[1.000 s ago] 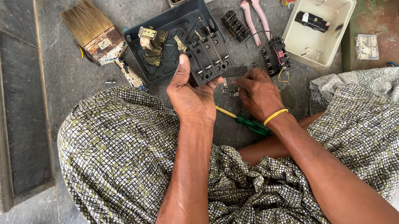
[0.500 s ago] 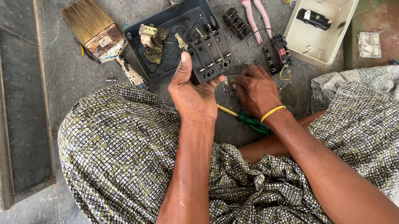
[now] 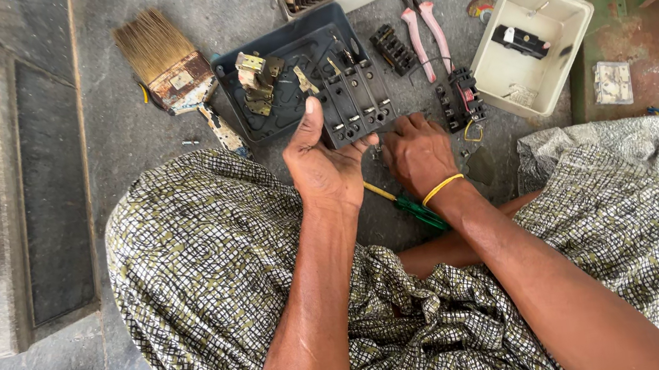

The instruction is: The person disassembles an electrical component by hand and using a screwdriver, removing small screws and internal parts.

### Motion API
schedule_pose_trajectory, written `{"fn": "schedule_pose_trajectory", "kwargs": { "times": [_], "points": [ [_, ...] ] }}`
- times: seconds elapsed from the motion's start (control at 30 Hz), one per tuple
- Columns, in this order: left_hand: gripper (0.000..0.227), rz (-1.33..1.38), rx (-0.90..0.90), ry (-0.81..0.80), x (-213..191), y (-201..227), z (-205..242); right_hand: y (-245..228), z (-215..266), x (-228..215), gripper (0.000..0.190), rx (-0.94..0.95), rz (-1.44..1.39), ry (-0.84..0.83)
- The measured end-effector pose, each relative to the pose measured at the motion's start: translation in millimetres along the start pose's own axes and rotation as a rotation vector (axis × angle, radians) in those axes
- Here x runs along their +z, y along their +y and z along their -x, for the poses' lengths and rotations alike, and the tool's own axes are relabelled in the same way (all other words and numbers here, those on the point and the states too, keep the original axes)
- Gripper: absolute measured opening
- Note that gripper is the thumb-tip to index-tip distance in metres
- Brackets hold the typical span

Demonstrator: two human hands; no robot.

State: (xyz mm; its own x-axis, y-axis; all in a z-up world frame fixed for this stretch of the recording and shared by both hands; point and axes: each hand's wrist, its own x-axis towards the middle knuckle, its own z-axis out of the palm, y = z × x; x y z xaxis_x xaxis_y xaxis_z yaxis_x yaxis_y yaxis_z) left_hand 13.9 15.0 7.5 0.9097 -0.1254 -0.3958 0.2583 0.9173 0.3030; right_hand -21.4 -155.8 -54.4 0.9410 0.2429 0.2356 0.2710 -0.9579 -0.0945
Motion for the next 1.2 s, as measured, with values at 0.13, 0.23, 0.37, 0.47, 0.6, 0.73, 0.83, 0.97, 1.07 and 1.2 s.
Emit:
{"fn": "schedule_pose_trajectory", "kwargs": {
  "times": [0.13, 0.23, 0.37, 0.47, 0.6, 0.73, 0.83, 0.97, 1.07, 1.2],
  "points": [
    [0.035, 0.006, -0.014, -0.042, 1, 2, 2, 8, 2, 13, 0.011, 0.027, -0.011, -0.008],
    [0.033, 0.038, -0.023, -0.083, 2, 3, 4, 13, 2, 3, 0.008, 0.101, -0.223, 0.138],
    [0.031, -0.015, -0.012, -0.092, 3, 2, 3, 10, -11, -48, 0.008, 0.570, -0.828, 0.187],
    [0.030, -0.068, -0.025, -0.139, 3, -3, 2, -1, -26, -102, 0.006, 0.564, -0.938, 0.253],
    [0.029, -0.125, -0.048, -0.158, 2, -5, 2, -30, -53, -140, 0.009, 0.182, -0.700, 0.228],
    [0.028, -0.143, -0.049, -0.133, -1, -8, 4, -48, -66, -150, 0.012, -0.045, -0.438, 0.279],
    [0.025, -0.125, -0.072, -0.115, -1, -7, 3, -51, -69, -153, 0.012, -0.062, -0.290, 0.213],
    [0.025, -0.131, -0.110, -0.115, 3, -8, 6, -50, -70, -160, 0.013, -0.176, -0.158, 0.204],
    [0.026, -0.126, -0.109, -0.129, 4, -8, 7, -51, -72, -163, 0.013, -0.237, -0.105, 0.186],
    [0.026, -0.150, -0.123, -0.113, 5, -5, 8, -55, -73, -166, 0.015, -0.268, -0.027, 0.168]
  ]
}}
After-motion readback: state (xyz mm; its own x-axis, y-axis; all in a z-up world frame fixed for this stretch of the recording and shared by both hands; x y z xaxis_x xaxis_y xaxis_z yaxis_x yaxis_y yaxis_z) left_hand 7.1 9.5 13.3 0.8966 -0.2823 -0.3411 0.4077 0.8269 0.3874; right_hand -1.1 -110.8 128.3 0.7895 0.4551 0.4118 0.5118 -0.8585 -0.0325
